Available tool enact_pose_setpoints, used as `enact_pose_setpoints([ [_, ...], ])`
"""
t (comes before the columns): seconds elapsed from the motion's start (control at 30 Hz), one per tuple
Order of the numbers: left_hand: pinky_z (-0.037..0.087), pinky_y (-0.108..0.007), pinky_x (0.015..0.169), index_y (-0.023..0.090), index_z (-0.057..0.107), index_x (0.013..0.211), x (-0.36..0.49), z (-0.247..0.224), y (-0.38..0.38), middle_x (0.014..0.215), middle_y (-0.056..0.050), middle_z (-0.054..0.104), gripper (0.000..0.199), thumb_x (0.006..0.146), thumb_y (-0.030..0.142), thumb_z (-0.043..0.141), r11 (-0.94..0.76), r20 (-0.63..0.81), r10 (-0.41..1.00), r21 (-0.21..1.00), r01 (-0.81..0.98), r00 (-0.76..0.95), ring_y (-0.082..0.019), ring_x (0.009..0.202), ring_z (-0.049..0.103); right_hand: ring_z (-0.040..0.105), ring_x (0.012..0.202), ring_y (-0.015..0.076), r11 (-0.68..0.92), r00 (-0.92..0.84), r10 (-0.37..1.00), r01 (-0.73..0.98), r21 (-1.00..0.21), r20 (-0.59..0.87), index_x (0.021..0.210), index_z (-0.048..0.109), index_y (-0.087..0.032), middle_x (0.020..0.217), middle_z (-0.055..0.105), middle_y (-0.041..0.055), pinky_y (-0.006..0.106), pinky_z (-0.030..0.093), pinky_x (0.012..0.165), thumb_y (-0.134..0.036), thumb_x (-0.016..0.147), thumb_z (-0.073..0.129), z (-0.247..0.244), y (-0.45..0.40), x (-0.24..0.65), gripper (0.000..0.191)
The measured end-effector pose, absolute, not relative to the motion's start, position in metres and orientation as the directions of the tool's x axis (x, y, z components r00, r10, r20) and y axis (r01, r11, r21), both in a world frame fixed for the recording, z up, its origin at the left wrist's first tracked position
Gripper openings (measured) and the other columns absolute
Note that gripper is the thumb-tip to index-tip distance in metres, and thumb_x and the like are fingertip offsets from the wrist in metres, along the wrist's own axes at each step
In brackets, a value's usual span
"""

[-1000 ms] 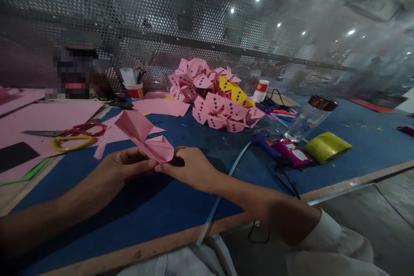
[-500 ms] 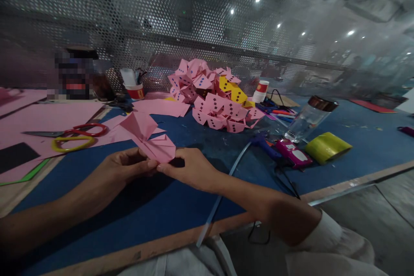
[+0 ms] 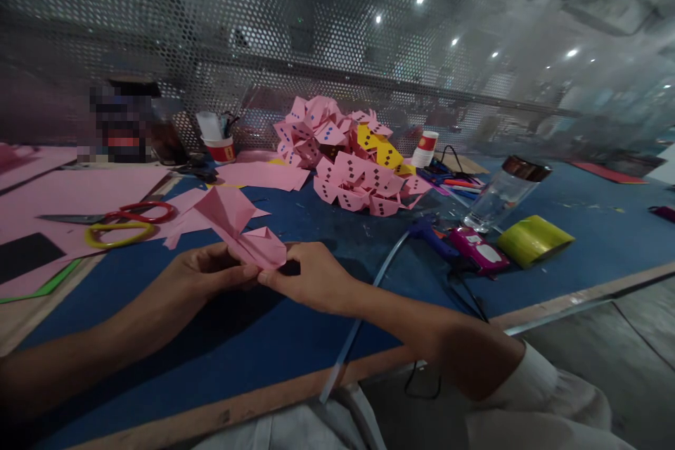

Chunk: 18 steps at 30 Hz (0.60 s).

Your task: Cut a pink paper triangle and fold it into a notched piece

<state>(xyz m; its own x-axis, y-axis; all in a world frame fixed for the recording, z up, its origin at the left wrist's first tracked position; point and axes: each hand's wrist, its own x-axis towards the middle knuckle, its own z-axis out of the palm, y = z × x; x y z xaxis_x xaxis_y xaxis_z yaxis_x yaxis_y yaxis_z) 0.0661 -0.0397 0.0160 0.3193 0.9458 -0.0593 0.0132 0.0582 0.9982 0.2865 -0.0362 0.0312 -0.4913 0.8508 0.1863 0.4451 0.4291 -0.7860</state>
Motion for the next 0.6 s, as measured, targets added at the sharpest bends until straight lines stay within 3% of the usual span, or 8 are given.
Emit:
enact_pose_setpoints([
  [0.3, 0.055, -0.028, 0.076, 0.022, 0.080, 0.082, 0.0657, 0.0191, -0.0387, 0.082, -0.003, 0.079, 0.024, 0.081, 0.044, 0.087, 0.012, -0.031, 0.943, 0.998, 0.060, 0.332, -0.020, 0.079, 0.071, 0.068, 0.085, 0.0182, 0.436, -0.505, 0.843, 0.435, -0.788, 0.187, 0.092, 0.081, -0.017, 0.090, 0.077, 0.0011, 0.025, 0.048, 0.077, -0.036, 0.093, 0.070, 0.0246, -0.0354, 0.2872, 0.021],
  [0.6, 0.055, -0.031, 0.081, 0.021, 0.080, 0.088, 0.0658, 0.0231, -0.0379, 0.091, -0.006, 0.081, 0.025, 0.084, 0.045, 0.083, 0.012, -0.040, 0.939, 0.996, 0.085, 0.342, -0.021, 0.084, 0.071, 0.075, 0.088, 0.0196, 0.382, -0.520, 0.839, 0.350, -0.855, 0.162, 0.090, 0.083, -0.016, 0.093, 0.081, 0.0063, 0.027, 0.053, 0.079, -0.054, 0.099, 0.064, 0.0239, -0.0325, 0.2886, 0.044],
])
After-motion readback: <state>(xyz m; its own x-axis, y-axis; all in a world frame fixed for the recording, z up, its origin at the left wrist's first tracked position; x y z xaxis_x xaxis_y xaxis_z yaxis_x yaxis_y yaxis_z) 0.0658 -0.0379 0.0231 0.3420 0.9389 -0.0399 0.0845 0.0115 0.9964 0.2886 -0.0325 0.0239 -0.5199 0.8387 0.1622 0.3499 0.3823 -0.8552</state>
